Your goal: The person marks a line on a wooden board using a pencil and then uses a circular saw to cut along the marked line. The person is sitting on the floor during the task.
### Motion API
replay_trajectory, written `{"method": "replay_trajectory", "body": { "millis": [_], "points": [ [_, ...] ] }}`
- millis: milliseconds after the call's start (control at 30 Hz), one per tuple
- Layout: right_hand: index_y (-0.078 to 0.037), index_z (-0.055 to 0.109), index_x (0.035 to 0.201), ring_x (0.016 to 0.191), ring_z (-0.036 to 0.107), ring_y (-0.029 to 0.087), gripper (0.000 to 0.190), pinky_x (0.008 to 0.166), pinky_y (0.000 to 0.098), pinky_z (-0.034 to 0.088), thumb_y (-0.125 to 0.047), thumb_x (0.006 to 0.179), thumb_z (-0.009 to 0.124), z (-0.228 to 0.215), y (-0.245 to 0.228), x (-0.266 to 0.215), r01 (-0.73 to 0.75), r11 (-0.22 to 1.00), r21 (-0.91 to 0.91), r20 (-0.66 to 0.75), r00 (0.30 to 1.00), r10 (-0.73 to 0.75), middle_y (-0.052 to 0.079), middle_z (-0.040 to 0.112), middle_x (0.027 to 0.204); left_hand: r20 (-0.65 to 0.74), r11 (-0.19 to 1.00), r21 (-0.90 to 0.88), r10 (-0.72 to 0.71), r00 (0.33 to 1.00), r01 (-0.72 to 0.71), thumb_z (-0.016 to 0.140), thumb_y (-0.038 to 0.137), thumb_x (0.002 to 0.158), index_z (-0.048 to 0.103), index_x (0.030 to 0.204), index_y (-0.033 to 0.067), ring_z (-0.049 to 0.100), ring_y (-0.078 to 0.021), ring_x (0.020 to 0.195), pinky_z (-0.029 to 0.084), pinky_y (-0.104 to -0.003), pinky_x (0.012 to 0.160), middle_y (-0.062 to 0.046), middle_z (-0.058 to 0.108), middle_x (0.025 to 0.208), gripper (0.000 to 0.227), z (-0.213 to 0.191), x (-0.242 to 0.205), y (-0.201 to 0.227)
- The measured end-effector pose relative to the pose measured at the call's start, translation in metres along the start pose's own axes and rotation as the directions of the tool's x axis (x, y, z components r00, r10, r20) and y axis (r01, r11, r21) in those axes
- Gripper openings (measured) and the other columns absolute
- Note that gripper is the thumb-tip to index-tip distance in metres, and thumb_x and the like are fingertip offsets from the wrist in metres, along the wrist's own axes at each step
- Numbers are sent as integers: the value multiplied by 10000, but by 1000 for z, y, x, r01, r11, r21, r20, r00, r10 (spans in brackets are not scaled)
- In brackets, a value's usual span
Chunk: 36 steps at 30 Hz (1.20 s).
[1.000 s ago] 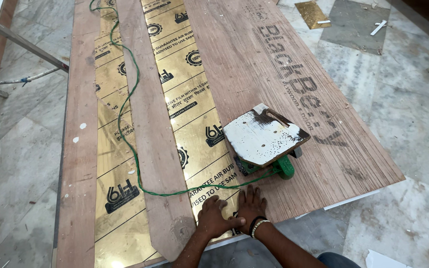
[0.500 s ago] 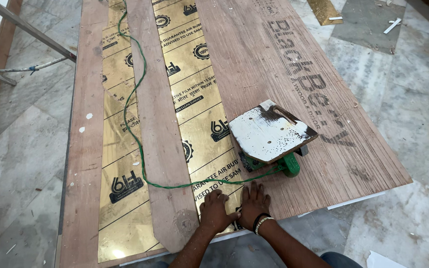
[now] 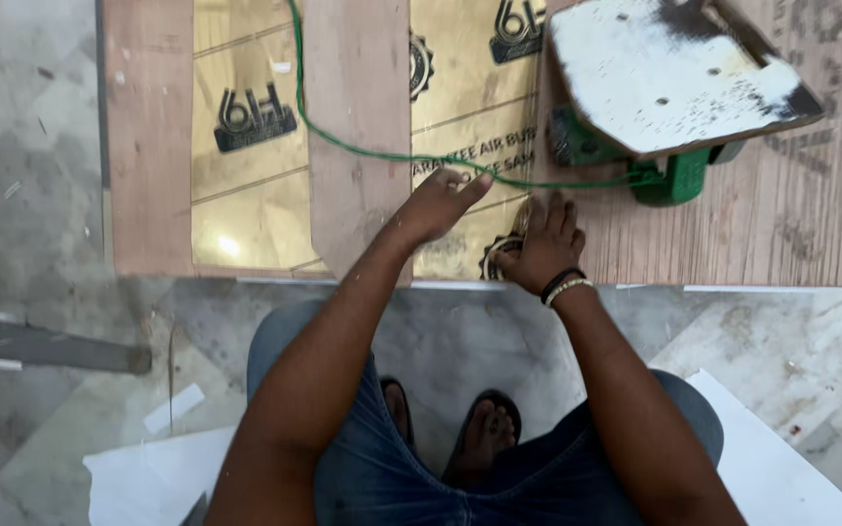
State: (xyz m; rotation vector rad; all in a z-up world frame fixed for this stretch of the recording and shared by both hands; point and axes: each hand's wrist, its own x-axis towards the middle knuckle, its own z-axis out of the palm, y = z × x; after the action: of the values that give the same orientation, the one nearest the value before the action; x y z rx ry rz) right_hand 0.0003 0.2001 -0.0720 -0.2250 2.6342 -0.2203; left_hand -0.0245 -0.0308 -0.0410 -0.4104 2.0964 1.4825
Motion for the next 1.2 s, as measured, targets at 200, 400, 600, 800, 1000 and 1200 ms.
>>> {"method": "replay_trajectory", "body": {
  "millis": [200,400,600,800,1000,1200],
  "points": [
    [-47,190,1592,1535,10,515,1207,1155,695,164,-653,716,758,-10,-8,-4,-23,1000,5,35,999,23,285,20,1676,-140,960,150,256,957,-235,657,708,847,412,1470,-91,523,-409,1351,438,-447,1100,-317,504,1457,1043,2,-9,7],
    [-86,163,1602,1547,0,482,1183,1179,658,167,-647,738,746,-19,-20,-3,-83,996,-6,42,996,84,245,-2,1685,-16,840,520,188,982,-152,715,656,801,327,1528,-43,393,-463,1417,409,-490,1135,-323,335,1548,1081,22,-23,11],
    [-61,131,1601,1554,-23,472,1127,1204,618,127,-577,808,742,-33,-34,-9,-126,991,-54,89,988,130,240,-24,1687,127,671,732,36,991,-118,712,704,796,373,1517,28,97,-479,1550,297,-614,1167,-300,85,1672,1045,31,-46,20],
    [-47,126,1602,1556,-20,471,1097,1213,604,130,-569,839,717,-41,-38,-14,-115,990,-78,104,987,123,251,-31,1684,140,701,702,41,989,-129,695,714,792,402,1513,31,128,-469,1549,310,-609,1166,-272,111,1681,1035,28,-45,18],
    [-48,115,1608,1558,-25,470,1099,1224,607,126,-589,852,702,-40,-38,-13,-123,990,-72,124,984,131,247,-46,1687,173,698,697,57,983,-163,686,721,797,400,1520,34,144,-480,1542,340,-579,1163,-278,132,1671,1037,28,-42,13],
    [-55,69,1614,1559,-41,466,1115,1228,600,110,-595,863,693,-41,-38,-11,-120,989,-86,148,980,132,244,-79,1686,189,709,684,54,980,-171,672,723,810,390,1524,24,159,-476,1539,346,-578,1161,-282,142,1668,1038,27,-41,11]
  ]
}}
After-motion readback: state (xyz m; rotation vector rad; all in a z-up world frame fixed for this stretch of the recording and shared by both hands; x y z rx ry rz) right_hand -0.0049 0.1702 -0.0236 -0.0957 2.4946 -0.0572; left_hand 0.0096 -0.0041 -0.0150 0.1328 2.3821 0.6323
